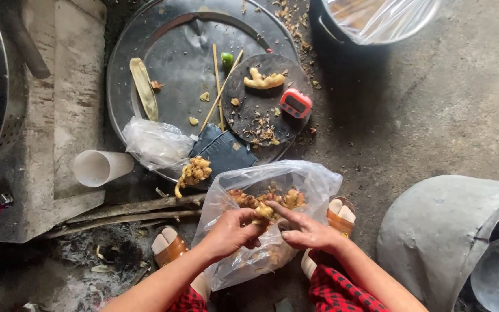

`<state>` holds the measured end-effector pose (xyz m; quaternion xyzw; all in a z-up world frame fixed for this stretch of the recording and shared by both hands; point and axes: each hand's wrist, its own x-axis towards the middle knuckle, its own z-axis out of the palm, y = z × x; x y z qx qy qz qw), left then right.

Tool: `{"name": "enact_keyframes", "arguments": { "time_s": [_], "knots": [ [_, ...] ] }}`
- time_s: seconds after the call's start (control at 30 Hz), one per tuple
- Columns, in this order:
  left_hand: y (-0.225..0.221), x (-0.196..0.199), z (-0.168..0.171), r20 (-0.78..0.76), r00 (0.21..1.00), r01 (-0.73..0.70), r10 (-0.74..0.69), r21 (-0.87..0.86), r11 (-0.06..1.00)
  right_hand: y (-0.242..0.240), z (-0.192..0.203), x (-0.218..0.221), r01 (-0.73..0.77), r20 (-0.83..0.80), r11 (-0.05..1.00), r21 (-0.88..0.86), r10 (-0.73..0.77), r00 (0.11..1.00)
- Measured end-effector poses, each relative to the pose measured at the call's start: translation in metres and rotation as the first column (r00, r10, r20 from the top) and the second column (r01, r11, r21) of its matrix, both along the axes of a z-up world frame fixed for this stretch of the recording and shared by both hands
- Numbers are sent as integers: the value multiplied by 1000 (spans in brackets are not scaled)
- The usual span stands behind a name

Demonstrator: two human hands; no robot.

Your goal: Sorting ginger roots from a plastic bag and scraping/peeling them using a small knife on a tray.

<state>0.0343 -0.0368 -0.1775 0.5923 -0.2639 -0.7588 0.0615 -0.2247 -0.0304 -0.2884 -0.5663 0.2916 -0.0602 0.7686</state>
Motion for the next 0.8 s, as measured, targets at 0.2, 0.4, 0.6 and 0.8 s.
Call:
{"name": "enact_keyframes", "arguments": {
  "time_s": [0.2,0.4,0.6,0.8],
  "knots": [
    [25,10,-32,-207,969,-94,134,191,977,-15,6,-35,413,79,689,596,-562,823],
    [11,2,-21,-37,993,-111,115,98,989,-10,39,9,308,-132,903,300,-281,951],
    [4,-8,-7,133,991,34,-30,-28,999,5,7,14,22,-152,998,56,-13,988],
    [18,-12,-28,299,948,163,-105,-178,970,-1,22,23,51,-201,997,51,-40,979]
  ]
}}
